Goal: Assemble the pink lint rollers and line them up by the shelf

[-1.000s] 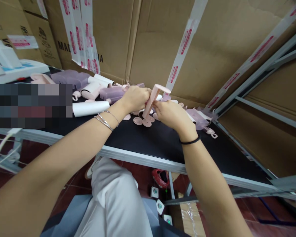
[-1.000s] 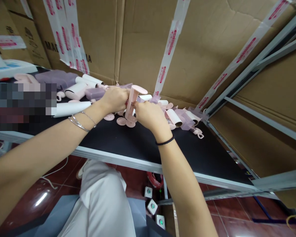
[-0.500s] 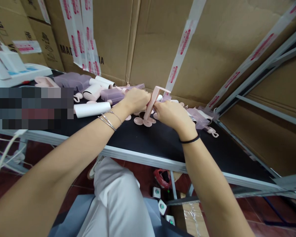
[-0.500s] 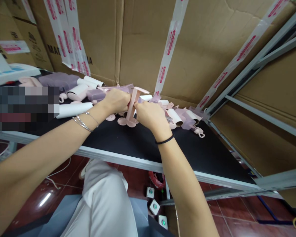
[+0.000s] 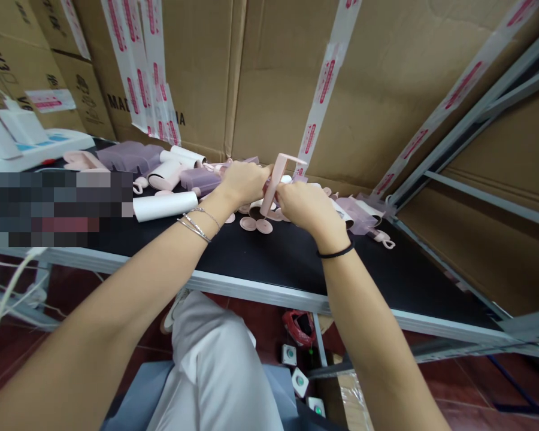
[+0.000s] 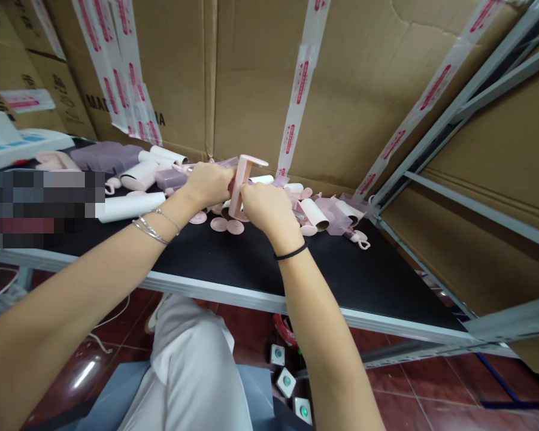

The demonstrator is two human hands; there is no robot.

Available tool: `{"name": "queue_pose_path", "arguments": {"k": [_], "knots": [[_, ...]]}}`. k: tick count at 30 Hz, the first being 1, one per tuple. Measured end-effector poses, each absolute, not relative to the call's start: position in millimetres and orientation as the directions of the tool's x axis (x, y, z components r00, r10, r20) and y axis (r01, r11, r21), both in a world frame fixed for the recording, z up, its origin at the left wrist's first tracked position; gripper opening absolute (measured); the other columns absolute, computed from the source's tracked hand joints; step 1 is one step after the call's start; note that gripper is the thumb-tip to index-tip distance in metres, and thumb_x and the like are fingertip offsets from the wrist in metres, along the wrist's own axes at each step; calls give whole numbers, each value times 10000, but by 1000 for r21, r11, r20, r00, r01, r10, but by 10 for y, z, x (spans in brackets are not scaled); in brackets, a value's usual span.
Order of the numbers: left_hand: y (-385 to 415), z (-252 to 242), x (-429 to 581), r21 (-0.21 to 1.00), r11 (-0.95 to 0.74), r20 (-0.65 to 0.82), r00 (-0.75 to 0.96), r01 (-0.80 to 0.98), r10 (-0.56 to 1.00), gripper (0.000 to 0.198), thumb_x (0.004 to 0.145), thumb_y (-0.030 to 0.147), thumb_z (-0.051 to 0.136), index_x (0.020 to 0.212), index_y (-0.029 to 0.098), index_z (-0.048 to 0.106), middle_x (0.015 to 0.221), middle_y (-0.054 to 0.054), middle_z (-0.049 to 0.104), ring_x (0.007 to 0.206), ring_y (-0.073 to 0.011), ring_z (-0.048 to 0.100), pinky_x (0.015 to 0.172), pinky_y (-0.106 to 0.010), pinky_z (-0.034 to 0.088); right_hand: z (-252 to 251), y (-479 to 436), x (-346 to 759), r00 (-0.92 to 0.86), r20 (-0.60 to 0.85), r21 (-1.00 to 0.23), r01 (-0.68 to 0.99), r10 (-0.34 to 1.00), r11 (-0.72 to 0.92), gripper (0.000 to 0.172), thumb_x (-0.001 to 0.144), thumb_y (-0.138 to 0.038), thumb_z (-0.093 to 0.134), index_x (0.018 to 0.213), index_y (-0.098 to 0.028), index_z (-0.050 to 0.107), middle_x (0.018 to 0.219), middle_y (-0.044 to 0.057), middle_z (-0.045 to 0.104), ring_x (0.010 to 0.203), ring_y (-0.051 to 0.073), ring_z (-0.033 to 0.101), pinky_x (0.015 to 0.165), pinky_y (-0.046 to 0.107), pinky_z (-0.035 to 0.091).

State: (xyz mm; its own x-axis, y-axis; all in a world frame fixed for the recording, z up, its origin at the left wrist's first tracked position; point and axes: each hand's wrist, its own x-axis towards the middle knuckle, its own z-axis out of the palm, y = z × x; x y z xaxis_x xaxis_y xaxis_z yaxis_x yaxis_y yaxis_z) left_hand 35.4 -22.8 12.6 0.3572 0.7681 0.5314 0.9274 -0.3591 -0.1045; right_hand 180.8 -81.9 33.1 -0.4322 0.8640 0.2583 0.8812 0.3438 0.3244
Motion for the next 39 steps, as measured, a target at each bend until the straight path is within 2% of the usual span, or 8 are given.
{"name": "queue_pose_path", "arguments": {"k": [4,9,15,19,23,27,32,39], "knots": [[-174,79,333,-83,-340,564,326,937,759,394,860,222,473,1238,154,564,1099,-133,688,1048,-283,635,883,-389,444,300,-713,1982,-352,215,267,919,911,291,376,947,-233,329,1043,-132,678,1081,221,695,981,324,676,802,406,489],[-52,-43,244,-44,-291,569,263,956,779,548,876,313,466,1368,73,446,1313,-215,560,1246,-352,492,1040,-486,338,276,-589,2252,-175,137,153,976,975,154,407,884,-185,383,1203,-156,634,1177,184,679,1057,305,651,823,376,489],[-4,-107,182,3,-275,453,244,961,858,567,906,418,405,1353,75,468,1367,-232,529,1323,-388,415,1077,-549,295,459,-643,2463,-16,36,192,981,999,9,434,824,-135,442,1192,-196,664,1233,156,663,1091,282,646,831,350,484],[-16,-86,158,21,-260,413,228,966,882,565,909,422,388,1342,72,479,1354,-244,540,1304,-393,437,1058,-559,322,568,-770,3027,-39,164,157,988,986,13,452,780,-86,457,1154,-211,679,1189,120,694,1066,247,650,795,297,451],[-2,-91,154,36,-270,421,230,962,877,557,907,441,372,1302,73,510,1337,-260,550,1294,-406,441,1047,-590,321,391,-982,3784,333,276,29,935,902,-354,433,833,-165,430,1236,-186,587,1169,234,666,987,305,663,677,341,418],[6,-107,165,32,-292,421,252,956,871,540,905,426,377,1287,73,522,1332,-251,556,1267,-411,458,1045,-606,306,-56,-1109,4322,523,195,-17,848,830,-530,441,840,-125,379,1248,-100,544,1080,316,654,914,330,670,670,361,424],[-23,-107,157,41,-294,428,249,955,869,525,910,420,368,1267,75,541,1303,-250,573,1246,-401,476,1037,-594,314,-429,-1075,4633,450,82,68,888,889,-455,275,836,-132,452,1000,-98,669,1044,257,694,943,320,673,726,350,436],[-54,-81,145,66,-287,428,233,956,873,530,915,412,356,1272,62,530,1310,-261,568,1267,-401,472,1042,-607,317,-485,-1146,4713,423,94,74,900,901,-430,399,892,-230,480,1248,-85,585,1183,205,669,1063,297,641,880,350,450]]}}
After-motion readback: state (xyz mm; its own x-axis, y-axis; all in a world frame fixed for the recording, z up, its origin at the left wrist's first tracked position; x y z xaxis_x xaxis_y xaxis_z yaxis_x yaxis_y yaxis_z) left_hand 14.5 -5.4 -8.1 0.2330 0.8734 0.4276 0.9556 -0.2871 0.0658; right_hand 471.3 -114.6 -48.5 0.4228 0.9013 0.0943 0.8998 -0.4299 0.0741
